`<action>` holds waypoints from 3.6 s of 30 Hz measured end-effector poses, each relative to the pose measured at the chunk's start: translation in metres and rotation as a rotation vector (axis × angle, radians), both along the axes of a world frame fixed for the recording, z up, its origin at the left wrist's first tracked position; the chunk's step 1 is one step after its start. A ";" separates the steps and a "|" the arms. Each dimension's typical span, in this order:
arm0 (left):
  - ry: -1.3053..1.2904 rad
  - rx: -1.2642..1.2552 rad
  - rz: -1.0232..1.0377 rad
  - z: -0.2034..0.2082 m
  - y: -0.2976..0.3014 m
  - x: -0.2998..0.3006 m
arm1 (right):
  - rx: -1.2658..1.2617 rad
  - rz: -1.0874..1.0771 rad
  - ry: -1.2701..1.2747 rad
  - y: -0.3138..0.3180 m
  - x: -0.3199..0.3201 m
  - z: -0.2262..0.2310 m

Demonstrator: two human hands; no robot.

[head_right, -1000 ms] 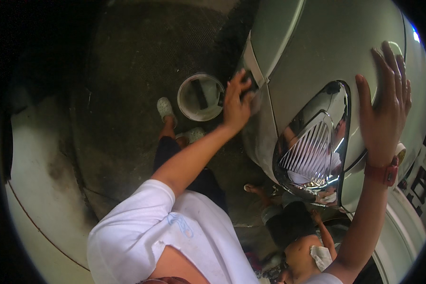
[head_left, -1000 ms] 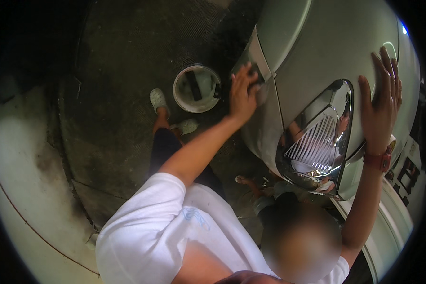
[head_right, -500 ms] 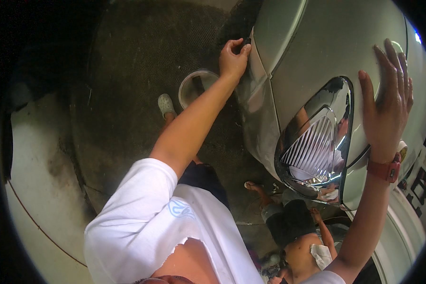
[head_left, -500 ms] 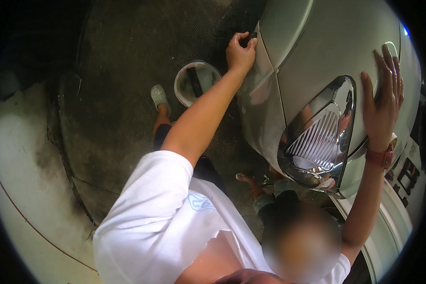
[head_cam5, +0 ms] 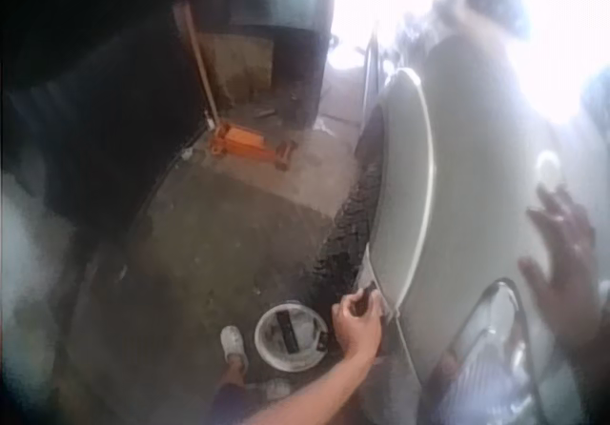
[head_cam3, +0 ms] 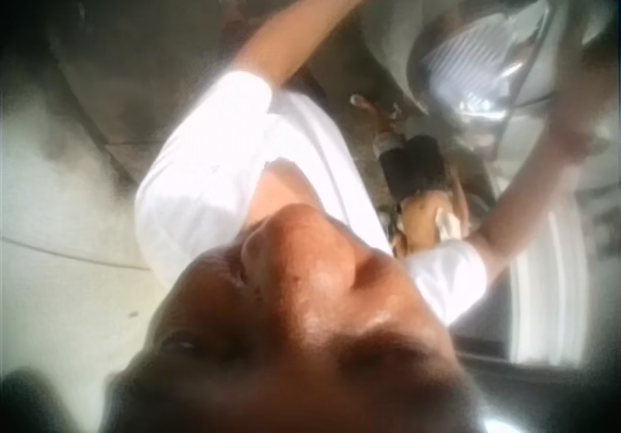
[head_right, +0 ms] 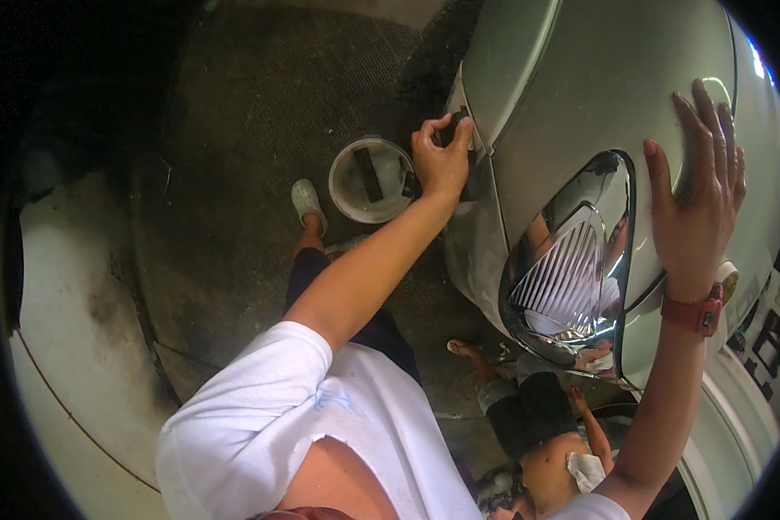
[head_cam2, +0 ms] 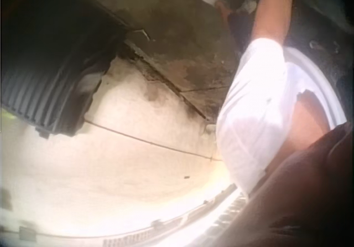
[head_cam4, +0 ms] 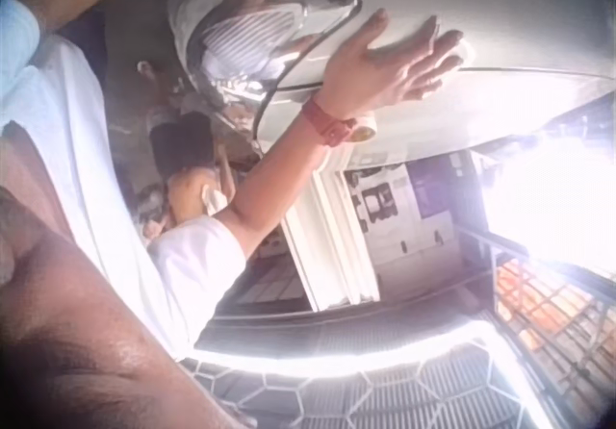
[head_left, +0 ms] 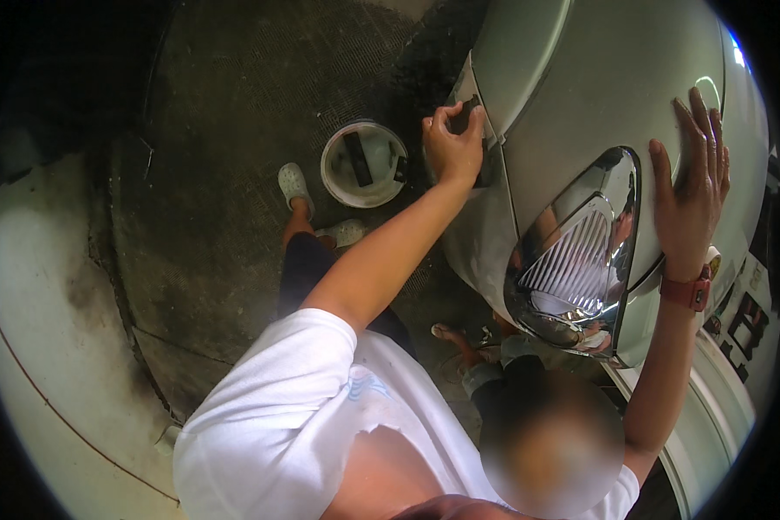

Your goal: The person scrubs the front bumper of a silver car with a black sponge, repeatedly dipping it into a white bucket of water. The person works on the lower section of the bumper near the tire, occasionally touching the surface with their hand.

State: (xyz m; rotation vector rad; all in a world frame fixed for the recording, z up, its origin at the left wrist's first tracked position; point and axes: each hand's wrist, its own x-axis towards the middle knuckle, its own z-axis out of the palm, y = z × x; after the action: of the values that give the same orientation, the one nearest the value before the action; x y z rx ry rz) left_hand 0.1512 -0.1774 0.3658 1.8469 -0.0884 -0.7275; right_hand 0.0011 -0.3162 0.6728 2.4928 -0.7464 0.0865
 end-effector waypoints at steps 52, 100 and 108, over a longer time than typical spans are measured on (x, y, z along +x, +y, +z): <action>-0.471 -0.288 -0.301 -0.031 0.066 -0.028 | -0.012 0.018 0.002 0.002 0.008 0.002; 0.009 -0.052 0.073 -0.030 -0.044 0.045 | 0.004 0.012 0.007 -0.004 0.005 0.002; 0.066 -0.067 0.107 -0.033 -0.052 0.052 | 0.006 0.012 0.004 -0.002 0.010 0.005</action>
State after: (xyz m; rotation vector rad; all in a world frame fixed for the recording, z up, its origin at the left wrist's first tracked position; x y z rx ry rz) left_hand 0.2034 -0.2291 0.3325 1.7482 0.0286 -0.7017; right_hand 0.0116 -0.3182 0.6781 2.5022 -0.7316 0.0839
